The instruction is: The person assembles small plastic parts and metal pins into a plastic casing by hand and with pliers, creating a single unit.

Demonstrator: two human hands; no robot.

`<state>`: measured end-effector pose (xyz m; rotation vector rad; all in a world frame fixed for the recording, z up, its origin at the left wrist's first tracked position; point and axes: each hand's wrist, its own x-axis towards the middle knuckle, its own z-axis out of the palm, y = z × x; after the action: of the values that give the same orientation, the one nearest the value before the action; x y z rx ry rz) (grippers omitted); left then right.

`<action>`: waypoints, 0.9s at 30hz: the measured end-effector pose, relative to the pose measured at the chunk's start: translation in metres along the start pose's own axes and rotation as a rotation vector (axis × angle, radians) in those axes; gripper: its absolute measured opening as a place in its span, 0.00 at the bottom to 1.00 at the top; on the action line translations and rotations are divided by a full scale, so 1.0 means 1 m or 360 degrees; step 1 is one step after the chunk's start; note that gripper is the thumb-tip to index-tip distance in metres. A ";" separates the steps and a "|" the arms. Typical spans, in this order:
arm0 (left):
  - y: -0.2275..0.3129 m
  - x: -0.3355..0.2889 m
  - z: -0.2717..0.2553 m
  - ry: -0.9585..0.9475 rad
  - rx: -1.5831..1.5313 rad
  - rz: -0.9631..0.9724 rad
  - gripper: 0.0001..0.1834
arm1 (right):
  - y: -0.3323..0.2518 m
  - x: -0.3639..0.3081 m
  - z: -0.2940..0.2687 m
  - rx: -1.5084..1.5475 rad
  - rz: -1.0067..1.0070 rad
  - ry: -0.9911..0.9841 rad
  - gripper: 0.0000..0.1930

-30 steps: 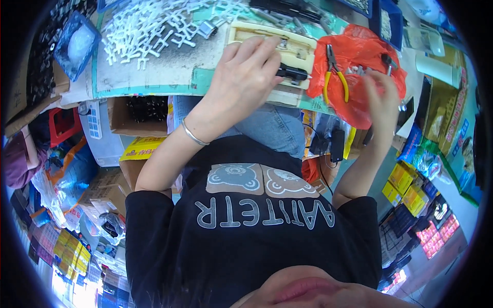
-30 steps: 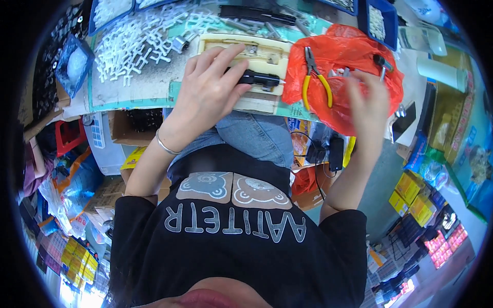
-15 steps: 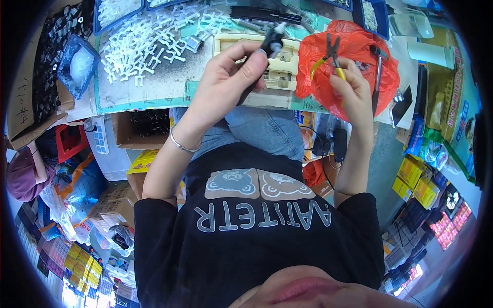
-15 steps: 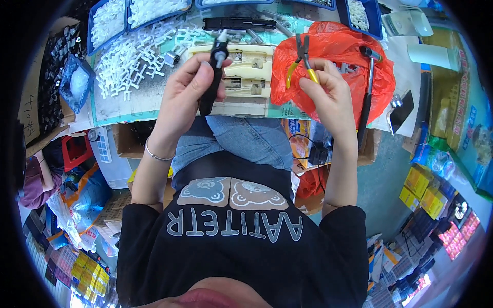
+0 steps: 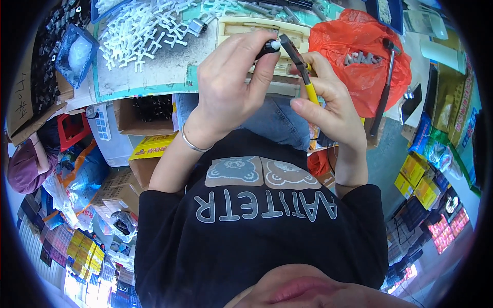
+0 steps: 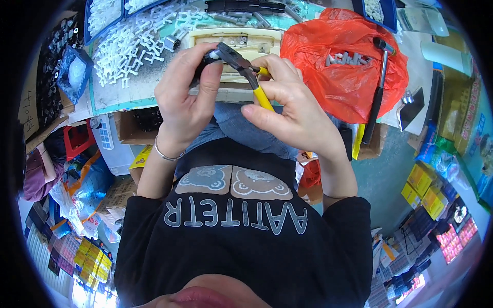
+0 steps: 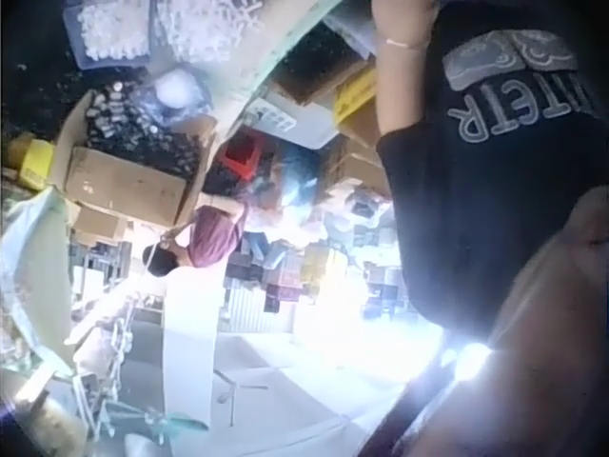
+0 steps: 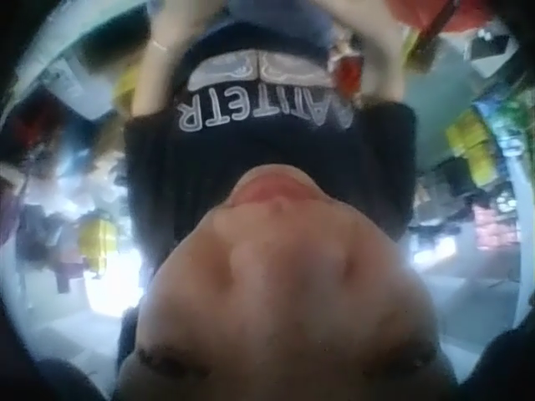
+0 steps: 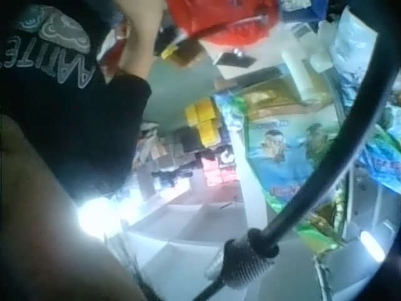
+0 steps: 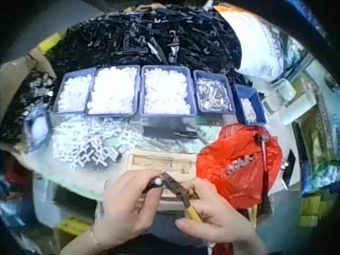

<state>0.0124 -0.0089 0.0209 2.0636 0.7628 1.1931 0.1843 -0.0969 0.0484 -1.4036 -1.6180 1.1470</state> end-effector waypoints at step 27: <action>-0.065 -0.070 -0.137 -0.1913 0.0796 -0.1106 0.15 | 0.021 -0.009 -0.011 -0.1711 0.0466 0.0585 0.12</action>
<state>-0.1497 0.0123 -0.0115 2.0848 1.0154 -0.6702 0.2034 -0.1033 0.0328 -2.3896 -1.8406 0.0187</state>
